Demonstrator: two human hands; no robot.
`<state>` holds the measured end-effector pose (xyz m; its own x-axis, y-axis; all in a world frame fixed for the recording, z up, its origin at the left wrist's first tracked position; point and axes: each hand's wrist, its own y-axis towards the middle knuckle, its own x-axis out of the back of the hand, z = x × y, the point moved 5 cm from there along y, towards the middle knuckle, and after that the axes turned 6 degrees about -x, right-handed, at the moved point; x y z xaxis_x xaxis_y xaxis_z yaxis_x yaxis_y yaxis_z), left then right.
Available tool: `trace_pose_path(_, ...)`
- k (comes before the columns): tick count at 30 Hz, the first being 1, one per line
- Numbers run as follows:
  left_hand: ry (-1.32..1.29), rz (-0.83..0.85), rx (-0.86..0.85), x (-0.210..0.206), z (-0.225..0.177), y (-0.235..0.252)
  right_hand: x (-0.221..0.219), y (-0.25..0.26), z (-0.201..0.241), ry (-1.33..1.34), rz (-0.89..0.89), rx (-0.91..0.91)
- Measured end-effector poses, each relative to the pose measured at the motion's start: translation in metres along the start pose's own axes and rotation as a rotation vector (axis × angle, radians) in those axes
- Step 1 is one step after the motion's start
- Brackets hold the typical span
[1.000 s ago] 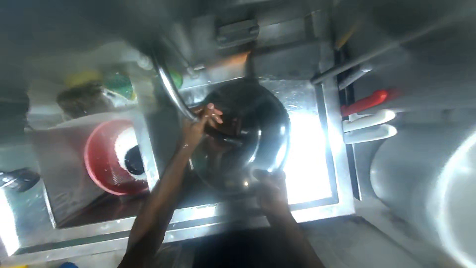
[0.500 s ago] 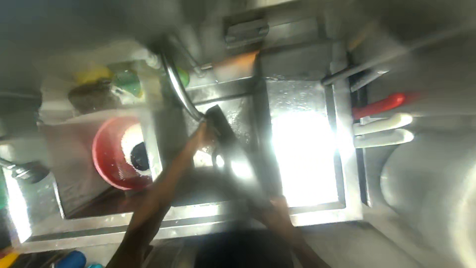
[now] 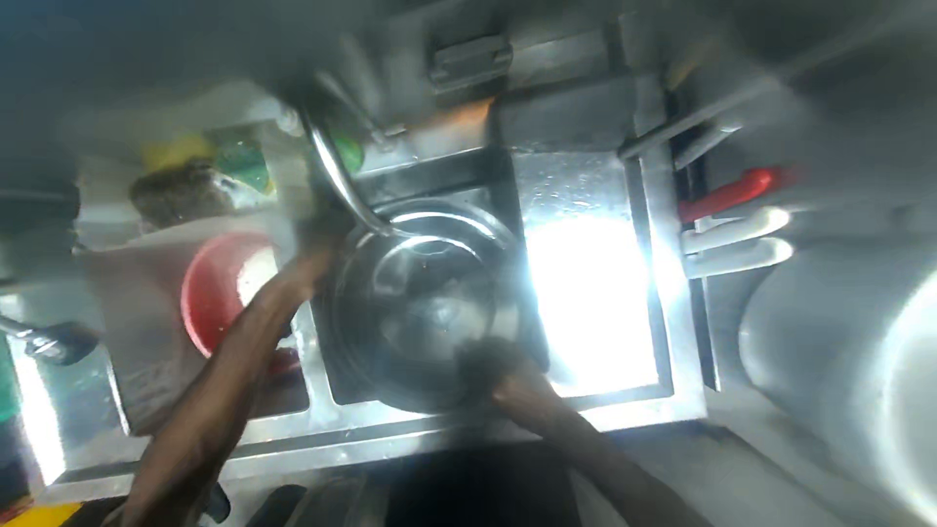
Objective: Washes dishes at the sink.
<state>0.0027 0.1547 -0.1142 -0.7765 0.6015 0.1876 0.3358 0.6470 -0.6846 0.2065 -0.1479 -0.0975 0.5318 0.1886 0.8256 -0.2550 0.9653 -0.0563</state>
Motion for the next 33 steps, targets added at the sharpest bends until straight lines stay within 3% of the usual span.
trace_pose_path(5,-0.302,-0.301,-0.229,-0.002,0.034,-0.015,0.009,0.017,-0.035,-0.095,-0.02,-0.036)
trace_pose_path(9,-0.233,-0.472,-0.433,0.008,0.038,-0.039,0.031,0.026,-0.057,0.297,0.08,-0.002)
trace_pose_path(12,-0.186,-0.546,-0.603,0.028,0.034,-0.075,0.078,0.048,-0.065,0.633,-0.183,-0.141)
trace_pose_path(14,-0.182,-0.654,-0.588,0.039,0.04,-0.107,0.104,0.068,-0.076,0.673,-0.372,-0.303)
trace_pose_path(17,-0.152,-0.81,-0.578,0.048,0.057,-0.155,0.106,0.123,-0.116,0.856,-0.472,-0.487)
trace_pose_path(19,-0.106,-0.883,-0.624,0.052,0.068,-0.185,0.09,0.168,-0.141,0.947,-0.412,-0.587)
trace_pose_path(23,0.036,-1.052,-0.714,0.059,0.073,-0.236,0.058,0.249,-0.162,0.874,-0.11,-0.866)
trace_pose_path(26,0.21,-1.137,-0.84,0.063,0.074,-0.264,0.038,0.292,-0.17,0.987,0.075,-0.895)
trace_pose_path(29,0.422,-1.097,-0.96,0.06,0.071,-0.29,0.023,0.323,-0.189,0.988,0.253,-0.885)
trace_pose_path(31,0.514,-1.054,-0.99,0.056,0.071,-0.3,0.042,0.331,-0.174,0.984,0.278,-0.88)
trace_pose_path(33,0.574,-1.059,-0.975,0.043,0.068,-0.302,0.069,0.323,-0.149,1.074,0.173,-0.859)
